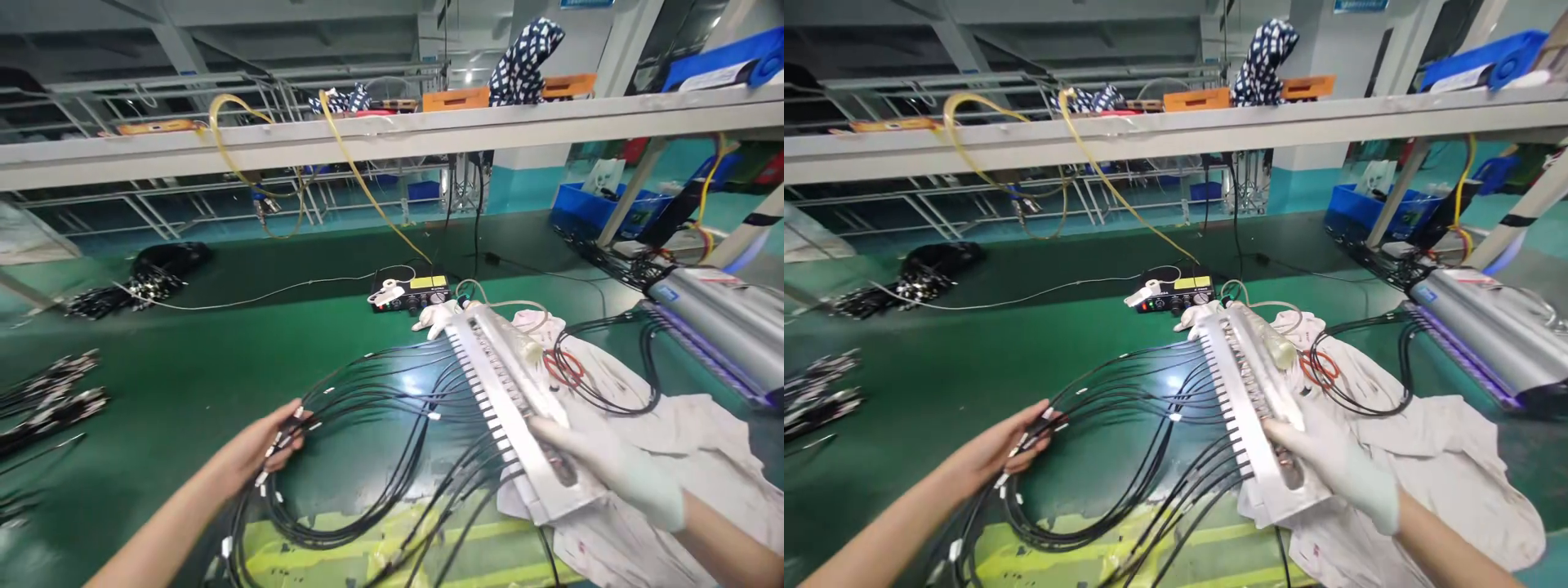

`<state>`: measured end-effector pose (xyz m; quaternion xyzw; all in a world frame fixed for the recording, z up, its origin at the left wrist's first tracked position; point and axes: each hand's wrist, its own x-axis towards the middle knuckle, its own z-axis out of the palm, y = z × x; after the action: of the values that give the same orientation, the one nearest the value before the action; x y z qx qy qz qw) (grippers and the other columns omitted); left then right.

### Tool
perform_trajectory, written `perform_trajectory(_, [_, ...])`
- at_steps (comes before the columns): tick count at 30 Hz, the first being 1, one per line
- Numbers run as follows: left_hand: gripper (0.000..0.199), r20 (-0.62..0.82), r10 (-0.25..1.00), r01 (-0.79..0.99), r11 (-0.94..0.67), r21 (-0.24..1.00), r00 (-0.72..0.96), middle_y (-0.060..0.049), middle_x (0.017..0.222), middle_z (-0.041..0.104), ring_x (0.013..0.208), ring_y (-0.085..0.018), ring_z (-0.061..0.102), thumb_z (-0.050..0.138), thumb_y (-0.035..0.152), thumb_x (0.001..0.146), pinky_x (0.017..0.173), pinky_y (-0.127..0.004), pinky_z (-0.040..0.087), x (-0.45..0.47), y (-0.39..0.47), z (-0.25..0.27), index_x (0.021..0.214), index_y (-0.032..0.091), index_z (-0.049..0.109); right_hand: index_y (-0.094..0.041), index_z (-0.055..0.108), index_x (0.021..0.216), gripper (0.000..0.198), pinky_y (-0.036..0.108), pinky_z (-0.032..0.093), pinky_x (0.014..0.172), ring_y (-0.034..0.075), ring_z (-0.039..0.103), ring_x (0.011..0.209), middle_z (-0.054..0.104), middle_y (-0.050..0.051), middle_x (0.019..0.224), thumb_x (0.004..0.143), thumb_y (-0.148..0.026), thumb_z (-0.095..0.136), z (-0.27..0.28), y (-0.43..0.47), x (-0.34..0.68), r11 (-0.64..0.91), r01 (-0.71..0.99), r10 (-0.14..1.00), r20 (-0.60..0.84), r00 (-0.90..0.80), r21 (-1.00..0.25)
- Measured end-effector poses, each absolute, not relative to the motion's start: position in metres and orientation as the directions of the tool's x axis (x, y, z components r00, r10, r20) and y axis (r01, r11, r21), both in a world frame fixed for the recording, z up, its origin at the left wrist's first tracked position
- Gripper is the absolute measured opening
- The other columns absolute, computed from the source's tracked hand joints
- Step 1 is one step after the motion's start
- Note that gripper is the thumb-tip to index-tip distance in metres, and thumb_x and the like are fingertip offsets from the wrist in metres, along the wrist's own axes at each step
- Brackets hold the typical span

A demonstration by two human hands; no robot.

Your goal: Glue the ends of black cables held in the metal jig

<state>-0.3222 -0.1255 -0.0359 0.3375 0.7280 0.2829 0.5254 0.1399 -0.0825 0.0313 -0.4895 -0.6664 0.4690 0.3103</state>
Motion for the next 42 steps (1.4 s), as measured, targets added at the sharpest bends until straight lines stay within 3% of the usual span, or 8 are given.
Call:
perform_trajectory(6, [0.059, -0.3, 0.825, 0.584, 0.555, 0.593, -0.479, -0.003, 0.056, 0.056, 0.043, -0.021, 0.051, 0.05, 0.071, 0.072, 0.046, -0.029, 0.037, -0.365, -0.103, -0.025, 0.088, 0.016, 0.059, -0.016, 0.059, 0.122, 0.048, 0.037, 0.05, 0.099, 0.023, 0.064, 0.112, 0.067, 0.011, 0.124, 0.086, -0.047, 0.049, -0.02, -0.086, 0.094, 0.019, 0.564, 0.869, -0.265, -0.417, -0.825])
perform_trajectory(10, [0.048, -0.031, 0.907, 0.812, 0.391, 0.433, -0.42, -0.021, 0.102, 0.064, 0.106, -0.044, 0.058, 0.048, 0.053, 0.081, 0.082, -0.051, 0.046, -0.328, -0.083, -0.024, 0.105, 0.013, 0.059, -0.019, 0.064, 0.111, 0.041, 0.037, 0.052, 0.09, 0.026, 0.067, 0.104, 0.072, 0.011, 0.112, 0.085, -0.048, 0.051, -0.026, -0.082, 0.091, 0.062, 0.776, 0.853, -0.37, -0.368, -0.628])
perform_trajectory(13, [0.043, 0.063, 0.981, 0.917, 0.147, 0.369, -0.183, -0.019, 0.129, 0.056, 0.13, -0.04, 0.042, 0.054, 0.041, 0.084, 0.103, -0.055, 0.034, -0.27, -0.061, -0.032, 0.12, 0.018, 0.057, -0.017, 0.069, 0.089, 0.046, 0.042, 0.051, 0.078, 0.035, 0.069, 0.091, 0.074, 0.017, 0.094, 0.077, -0.06, 0.058, -0.015, -0.073, 0.085, 0.158, 0.878, 0.831, -0.419, -0.365, -0.451])
perform_trajectory(19, [0.034, 0.066, 0.99, 0.914, -0.142, 0.379, 0.127, -0.01, 0.118, 0.062, 0.114, -0.027, 0.056, 0.057, 0.035, 0.093, 0.1, -0.047, 0.044, -0.178, -0.011, -0.062, 0.123, 0.019, 0.058, -0.018, 0.067, 0.079, 0.05, 0.038, 0.044, 0.065, 0.036, 0.068, 0.08, 0.071, 0.014, 0.08, 0.071, -0.068, 0.063, 0.004, -0.076, 0.075, 0.355, 0.901, 0.78, -0.452, -0.433, -0.25])
perform_trajectory(23, [0.033, 0.047, 0.989, 0.883, -0.148, 0.445, 0.142, -0.009, 0.12, 0.062, 0.104, -0.022, 0.063, 0.059, 0.036, 0.095, 0.089, -0.044, 0.054, -0.174, 0.01, -0.08, 0.122, 0.015, 0.058, -0.024, 0.062, 0.084, 0.049, 0.031, 0.037, 0.058, 0.026, 0.064, 0.075, 0.068, 0.004, 0.088, 0.06, -0.065, 0.076, -0.034, -0.099, 0.087, 0.708, 0.67, 0.643, -0.186, -0.742, -0.224])
perform_trajectory(30, [0.033, 0.012, 0.989, 0.827, -0.131, 0.547, 0.149, -0.009, 0.12, 0.062, 0.102, -0.021, 0.064, 0.06, 0.035, 0.095, 0.087, -0.042, 0.057, -0.18, 0.034, -0.091, 0.122, 0.015, 0.058, -0.022, 0.048, 0.069, 0.033, 0.033, 0.025, 0.051, 0.015, 0.048, 0.054, 0.056, -0.002, 0.064, 0.096, -0.04, 0.049, -0.042, -0.105, 0.096, 0.94, 0.34, 0.308, 0.433, -0.847, -0.004])
perform_trajectory(37, [0.034, 0.004, 0.99, 0.806, -0.117, 0.58, 0.141, -0.009, 0.121, 0.062, 0.103, -0.022, 0.064, 0.06, 0.035, 0.095, 0.087, -0.042, 0.056, -0.172, 0.048, -0.092, 0.122, 0.016, 0.058, -0.024, 0.069, 0.09, 0.024, 0.026, 0.04, 0.066, 0.013, 0.062, 0.076, 0.069, 0.001, 0.085, 0.096, -0.041, 0.054, 0.122, 0.015, 0.062, 0.836, 0.506, 0.527, 0.569, -0.631, -0.213])
perform_trajectory(42, [0.032, 0.051, 0.99, 0.803, -0.139, 0.58, 0.134, -0.009, 0.117, 0.063, 0.1, -0.021, 0.064, 0.06, 0.036, 0.095, 0.086, -0.042, 0.056, -0.168, 0.041, -0.089, 0.12, 0.015, 0.059, -0.018, 0.069, 0.103, 0.032, 0.026, 0.046, 0.081, 0.013, 0.064, 0.082, 0.071, 0.001, 0.086, 0.094, -0.045, 0.056, 0.155, 0.164, 0.001, 0.427, 0.734, 0.9, 0.171, -0.401, -0.528])
